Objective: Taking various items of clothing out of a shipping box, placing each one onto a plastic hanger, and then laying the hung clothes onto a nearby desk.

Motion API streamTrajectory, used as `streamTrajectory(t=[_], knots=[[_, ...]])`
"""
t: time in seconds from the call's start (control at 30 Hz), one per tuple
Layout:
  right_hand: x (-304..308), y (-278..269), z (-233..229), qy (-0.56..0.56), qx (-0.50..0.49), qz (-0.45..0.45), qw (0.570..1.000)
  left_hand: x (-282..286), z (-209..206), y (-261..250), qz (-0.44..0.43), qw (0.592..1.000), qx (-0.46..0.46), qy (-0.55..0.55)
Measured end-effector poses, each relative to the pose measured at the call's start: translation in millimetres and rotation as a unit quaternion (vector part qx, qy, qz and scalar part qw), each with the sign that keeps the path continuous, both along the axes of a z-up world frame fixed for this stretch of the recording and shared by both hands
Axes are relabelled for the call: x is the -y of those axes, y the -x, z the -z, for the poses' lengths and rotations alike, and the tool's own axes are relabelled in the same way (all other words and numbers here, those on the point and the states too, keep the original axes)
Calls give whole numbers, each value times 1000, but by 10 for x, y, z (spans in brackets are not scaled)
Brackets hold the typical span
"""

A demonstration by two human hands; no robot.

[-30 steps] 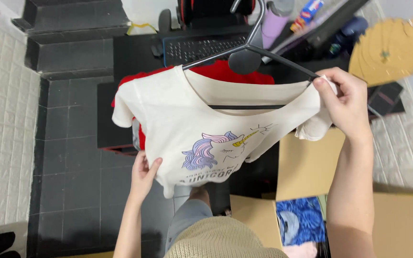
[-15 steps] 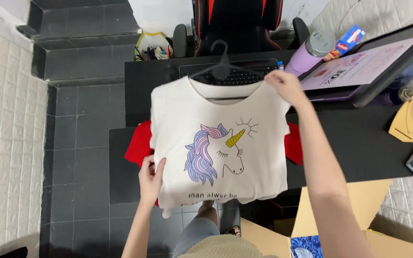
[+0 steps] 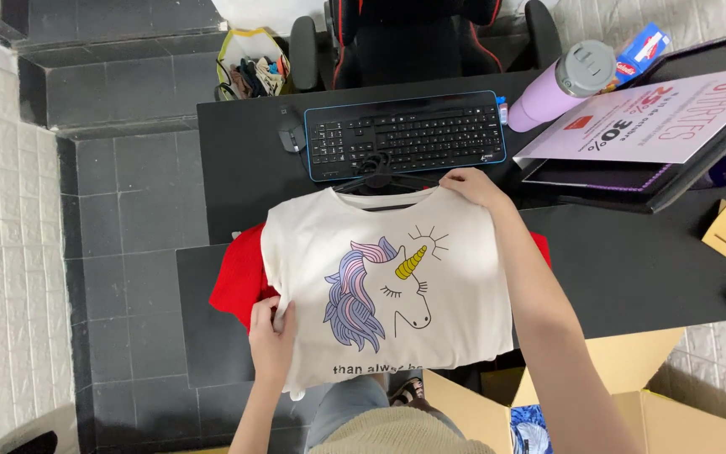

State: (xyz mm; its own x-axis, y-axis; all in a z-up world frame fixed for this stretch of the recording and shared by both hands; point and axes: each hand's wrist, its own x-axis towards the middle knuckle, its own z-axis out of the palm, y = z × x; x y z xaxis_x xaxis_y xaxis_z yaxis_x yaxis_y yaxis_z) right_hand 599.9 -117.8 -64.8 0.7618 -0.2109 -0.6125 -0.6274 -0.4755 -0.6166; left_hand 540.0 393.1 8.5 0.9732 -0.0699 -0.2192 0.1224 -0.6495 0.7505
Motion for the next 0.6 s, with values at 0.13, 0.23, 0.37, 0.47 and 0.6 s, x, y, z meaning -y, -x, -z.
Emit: streamTrajectory(t=[0.13,0.23,0.37,0.47,0.6], knots=[[2,29,24,18,8,25,999,55,-42,-16,40,994,98,-19],[50,220,87,56,112,62,990,77,76,-34,71,971,216,-79],[-119,889,-479,69,326,149,931,408,-154,-23,138,944,265,-142],[-406,1807,-892,100,373,235,892,715,-161,-57,210,940,247,-106],[-974,3291,-673,54,368,410,833,1299,-227,41,365,909,201,-15]])
